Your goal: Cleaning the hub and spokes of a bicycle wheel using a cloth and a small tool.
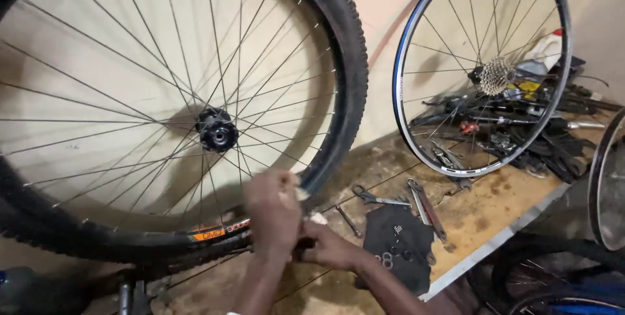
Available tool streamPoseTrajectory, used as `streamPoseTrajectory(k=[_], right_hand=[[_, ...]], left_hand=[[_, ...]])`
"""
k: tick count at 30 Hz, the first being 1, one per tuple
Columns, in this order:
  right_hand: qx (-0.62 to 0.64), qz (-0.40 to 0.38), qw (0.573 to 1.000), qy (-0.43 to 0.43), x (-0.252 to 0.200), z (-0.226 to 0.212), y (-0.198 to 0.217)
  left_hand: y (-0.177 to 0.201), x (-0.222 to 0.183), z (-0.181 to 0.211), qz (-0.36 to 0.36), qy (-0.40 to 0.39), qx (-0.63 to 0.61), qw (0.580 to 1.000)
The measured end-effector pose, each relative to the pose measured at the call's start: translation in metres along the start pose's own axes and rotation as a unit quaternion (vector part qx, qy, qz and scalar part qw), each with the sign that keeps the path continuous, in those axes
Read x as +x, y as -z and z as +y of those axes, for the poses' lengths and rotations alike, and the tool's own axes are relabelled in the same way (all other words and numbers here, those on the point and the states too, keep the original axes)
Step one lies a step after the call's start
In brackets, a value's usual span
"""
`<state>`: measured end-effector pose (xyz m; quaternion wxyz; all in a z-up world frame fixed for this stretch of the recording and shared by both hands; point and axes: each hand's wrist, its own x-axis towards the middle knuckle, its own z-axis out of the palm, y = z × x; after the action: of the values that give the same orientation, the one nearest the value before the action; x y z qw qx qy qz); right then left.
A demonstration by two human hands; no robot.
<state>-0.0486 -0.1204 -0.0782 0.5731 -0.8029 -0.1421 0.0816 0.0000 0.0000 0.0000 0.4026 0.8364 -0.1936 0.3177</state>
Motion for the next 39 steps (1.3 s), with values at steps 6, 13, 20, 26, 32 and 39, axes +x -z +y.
streamPoseTrajectory(k=[6, 13, 20, 26, 32, 39], right_hand=[[0.239, 0.163, 0.95, -0.119, -0.017, 0.073, 0.025], [-0.198, 0.406, 0.885, -0.114, -0.031, 0.097, 0.051], [-0.297, 0.301, 0.885, -0.196, -0.034, 0.114, 0.072], [-0.228, 0.311, 0.911, -0.147, -0.082, 0.101, 0.124], [-0.212, 0.337, 0.899, -0.184, -0.122, 0.127, 0.15], [-0.25, 0.338, 0.894, -0.155, -0.116, 0.101, 0.14]], left_hand=[[-0.07, -0.049, -0.017, -0.285, 0.159, -0.175, 0.929], [-0.106, -0.086, -0.041, -0.372, 0.163, -0.009, 0.914], [-0.118, -0.083, -0.028, -0.349, 0.094, 0.0, 0.932], [-0.109, -0.07, 0.01, -0.303, 0.083, -0.109, 0.943], [-0.154, -0.098, 0.018, -0.366, 0.047, -0.106, 0.923], [-0.191, -0.125, 0.015, -0.357, -0.052, 0.033, 0.932]])
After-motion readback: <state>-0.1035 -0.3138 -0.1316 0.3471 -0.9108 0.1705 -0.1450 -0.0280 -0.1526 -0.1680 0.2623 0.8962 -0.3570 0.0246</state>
